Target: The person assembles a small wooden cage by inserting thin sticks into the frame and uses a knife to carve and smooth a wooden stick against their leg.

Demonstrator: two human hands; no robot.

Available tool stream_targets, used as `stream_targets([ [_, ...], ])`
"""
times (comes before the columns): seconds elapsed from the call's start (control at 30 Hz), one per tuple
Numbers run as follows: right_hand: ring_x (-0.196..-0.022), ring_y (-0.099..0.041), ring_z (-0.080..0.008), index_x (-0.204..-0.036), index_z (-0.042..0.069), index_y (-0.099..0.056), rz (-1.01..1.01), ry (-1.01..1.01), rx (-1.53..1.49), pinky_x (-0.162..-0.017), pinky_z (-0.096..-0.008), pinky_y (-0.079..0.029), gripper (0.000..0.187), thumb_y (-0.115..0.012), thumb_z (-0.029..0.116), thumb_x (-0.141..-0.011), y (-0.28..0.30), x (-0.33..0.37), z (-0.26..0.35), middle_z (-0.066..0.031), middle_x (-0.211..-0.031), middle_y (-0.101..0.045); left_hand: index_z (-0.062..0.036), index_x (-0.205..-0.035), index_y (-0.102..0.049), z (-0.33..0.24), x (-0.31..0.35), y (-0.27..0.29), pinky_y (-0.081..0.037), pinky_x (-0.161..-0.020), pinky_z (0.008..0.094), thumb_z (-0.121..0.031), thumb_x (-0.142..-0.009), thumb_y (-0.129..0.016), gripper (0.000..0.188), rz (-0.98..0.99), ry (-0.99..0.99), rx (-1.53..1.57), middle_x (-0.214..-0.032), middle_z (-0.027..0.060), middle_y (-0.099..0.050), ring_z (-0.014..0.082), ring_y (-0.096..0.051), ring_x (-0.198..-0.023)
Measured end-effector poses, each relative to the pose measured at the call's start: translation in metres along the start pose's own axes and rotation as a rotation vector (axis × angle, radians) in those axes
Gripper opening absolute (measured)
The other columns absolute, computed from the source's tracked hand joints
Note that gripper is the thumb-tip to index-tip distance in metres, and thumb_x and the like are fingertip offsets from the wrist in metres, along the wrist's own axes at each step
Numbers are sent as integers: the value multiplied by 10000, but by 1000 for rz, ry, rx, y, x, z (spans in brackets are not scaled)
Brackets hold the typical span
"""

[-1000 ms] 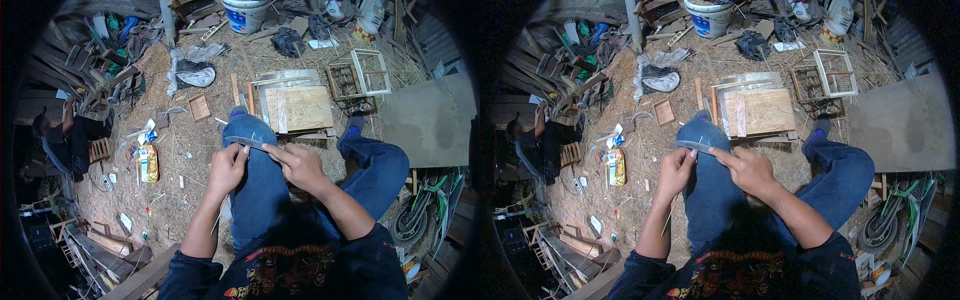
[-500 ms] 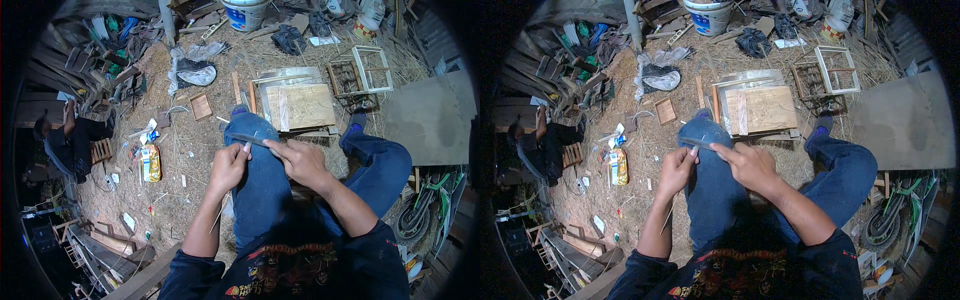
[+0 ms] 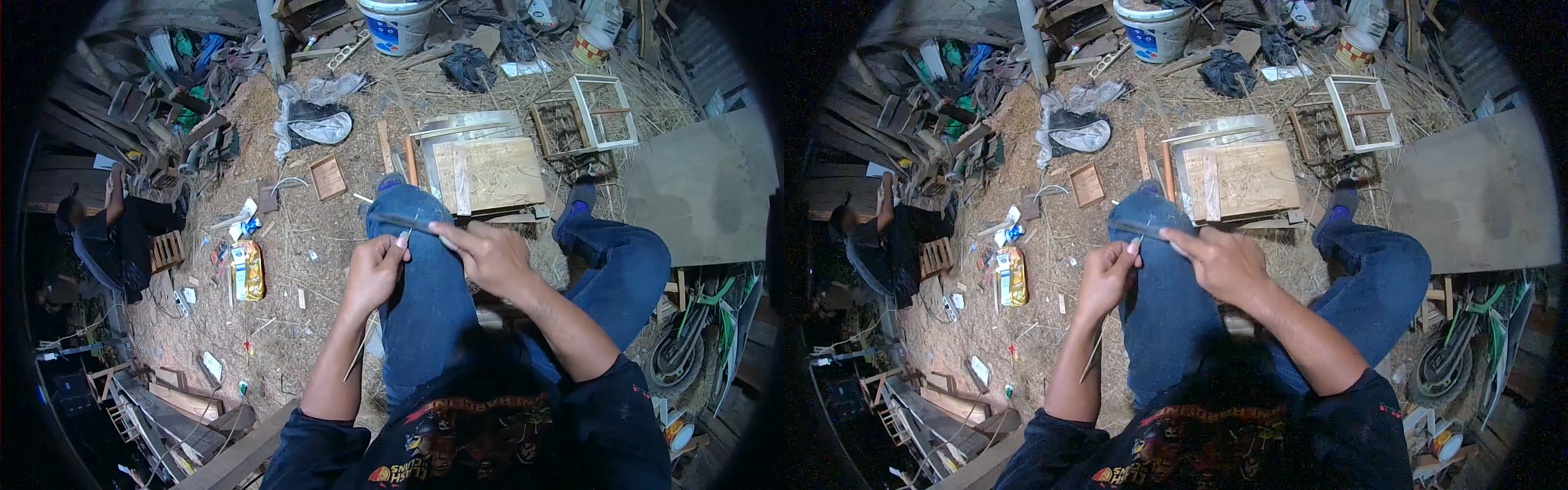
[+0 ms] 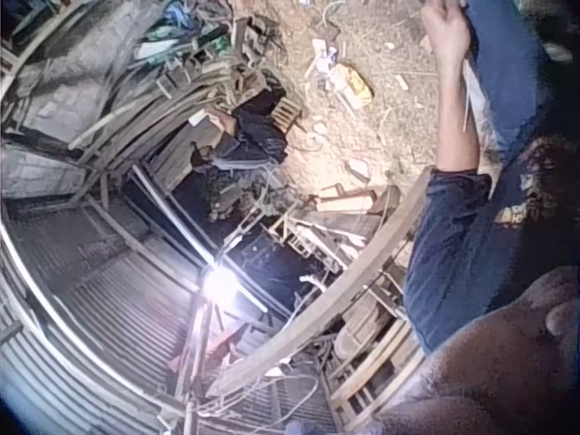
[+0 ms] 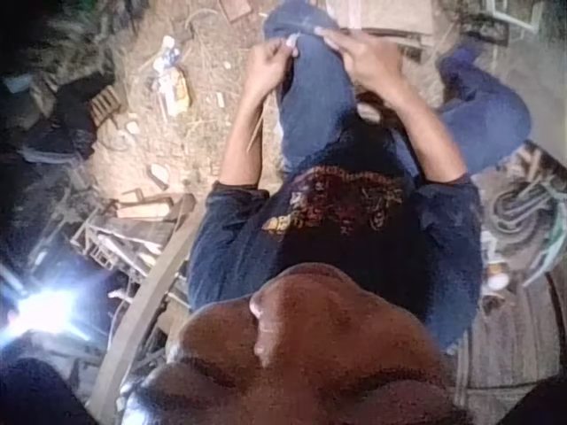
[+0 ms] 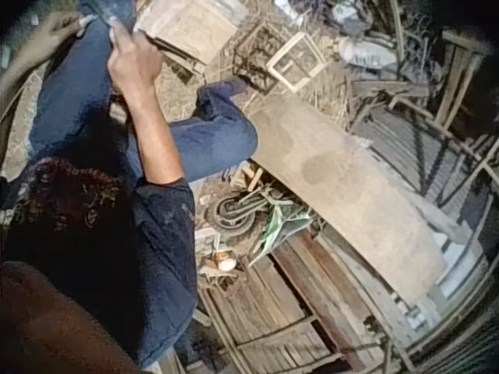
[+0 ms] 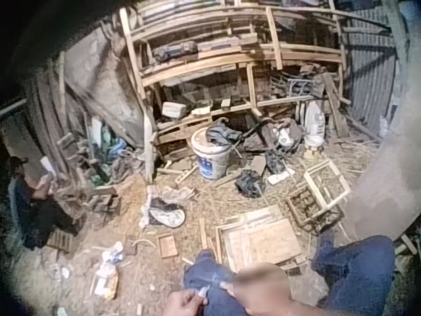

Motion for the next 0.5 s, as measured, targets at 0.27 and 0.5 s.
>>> stream_targets([
  [0.27,-573,-643,-305,-1300,381,-683,-22,5,-5,-491,-443,-514,345,-612,273,-980,-4,-3,-4,-79,-707,-607,-42,-769,-626,0,1,0,-244,-436,264,-317,-1062,-592,404,5,43,57,-540,-50,-469,50,-380,-453],
  [0.5,-607,-652,-311,-1306,385,-675,-17,-4,-20,-512,-454,-522,375,-617,243,-964,4,6,2,-79,-723,-606,-31,-748,-642,0,3,-3,-302,-444,249,-278,-1010,-686,363,-14,-13,68,-562,-31,-537,49,-447,-469],
])
Point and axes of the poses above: each hand's wrist, its own x-axis away from the middle knuckle, its own y-axis out of the back of the hand, z = x × y, the point moved 9 cm from there along -x, towards the middle knuckle
